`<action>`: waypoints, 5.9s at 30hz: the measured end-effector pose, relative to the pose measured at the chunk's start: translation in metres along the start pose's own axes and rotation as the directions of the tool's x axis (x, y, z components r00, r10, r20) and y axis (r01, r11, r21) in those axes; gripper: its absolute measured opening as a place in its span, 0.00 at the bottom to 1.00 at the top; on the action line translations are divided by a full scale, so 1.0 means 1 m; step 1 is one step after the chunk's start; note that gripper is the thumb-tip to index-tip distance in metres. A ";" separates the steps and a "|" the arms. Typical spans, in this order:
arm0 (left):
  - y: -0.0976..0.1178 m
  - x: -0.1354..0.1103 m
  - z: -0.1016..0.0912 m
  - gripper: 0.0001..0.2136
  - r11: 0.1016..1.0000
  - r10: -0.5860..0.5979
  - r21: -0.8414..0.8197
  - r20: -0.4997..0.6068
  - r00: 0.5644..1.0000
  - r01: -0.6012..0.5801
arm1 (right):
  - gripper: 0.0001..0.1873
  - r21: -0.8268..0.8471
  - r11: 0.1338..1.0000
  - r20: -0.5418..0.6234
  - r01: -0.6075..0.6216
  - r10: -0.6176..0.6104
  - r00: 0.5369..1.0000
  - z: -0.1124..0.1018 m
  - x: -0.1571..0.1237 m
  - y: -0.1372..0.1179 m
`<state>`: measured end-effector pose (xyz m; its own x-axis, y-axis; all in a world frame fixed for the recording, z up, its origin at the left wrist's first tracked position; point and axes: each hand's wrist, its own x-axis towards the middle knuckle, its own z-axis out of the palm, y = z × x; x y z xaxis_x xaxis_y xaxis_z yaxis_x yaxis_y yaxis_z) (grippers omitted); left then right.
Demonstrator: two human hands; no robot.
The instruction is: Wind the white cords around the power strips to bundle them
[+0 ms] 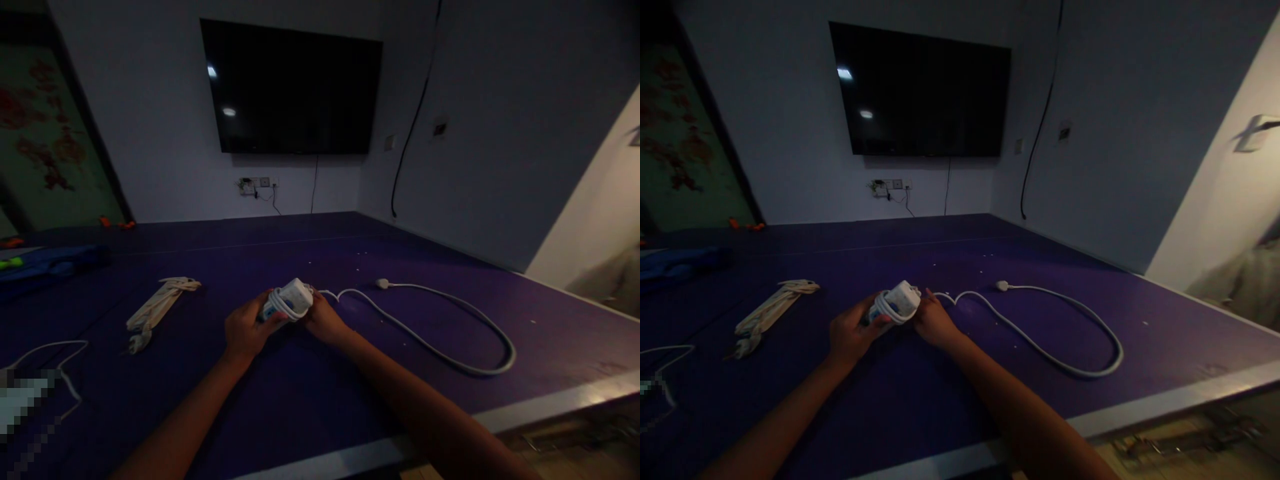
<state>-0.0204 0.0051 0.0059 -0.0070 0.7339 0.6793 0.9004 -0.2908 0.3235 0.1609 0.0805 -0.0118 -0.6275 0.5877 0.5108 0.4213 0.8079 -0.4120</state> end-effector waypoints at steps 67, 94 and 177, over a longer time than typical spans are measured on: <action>0.021 0.011 -0.018 0.37 0.909 0.176 0.186 0.642 0.747 -0.374 | 0.40 -0.325 0.900 -0.006 0.291 -0.310 0.951 -0.036 -0.017 -0.014; -0.002 0.019 -0.022 0.36 0.941 -0.191 0.335 0.397 0.898 0.052 | 0.14 -0.642 0.739 -0.251 0.202 -0.451 0.857 -0.042 -0.015 -0.012; 0.036 -0.003 0.006 0.32 0.860 0.439 -0.032 0.555 0.707 -0.509 | 0.15 -0.701 0.710 -0.324 -0.068 -0.232 0.917 -0.016 0.001 -0.007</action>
<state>0.0150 -0.0034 0.0118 0.6315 0.7317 0.2564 0.7643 -0.6432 -0.0467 0.1681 0.0764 0.0033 -0.4614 0.3656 0.8084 0.8007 0.5639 0.2020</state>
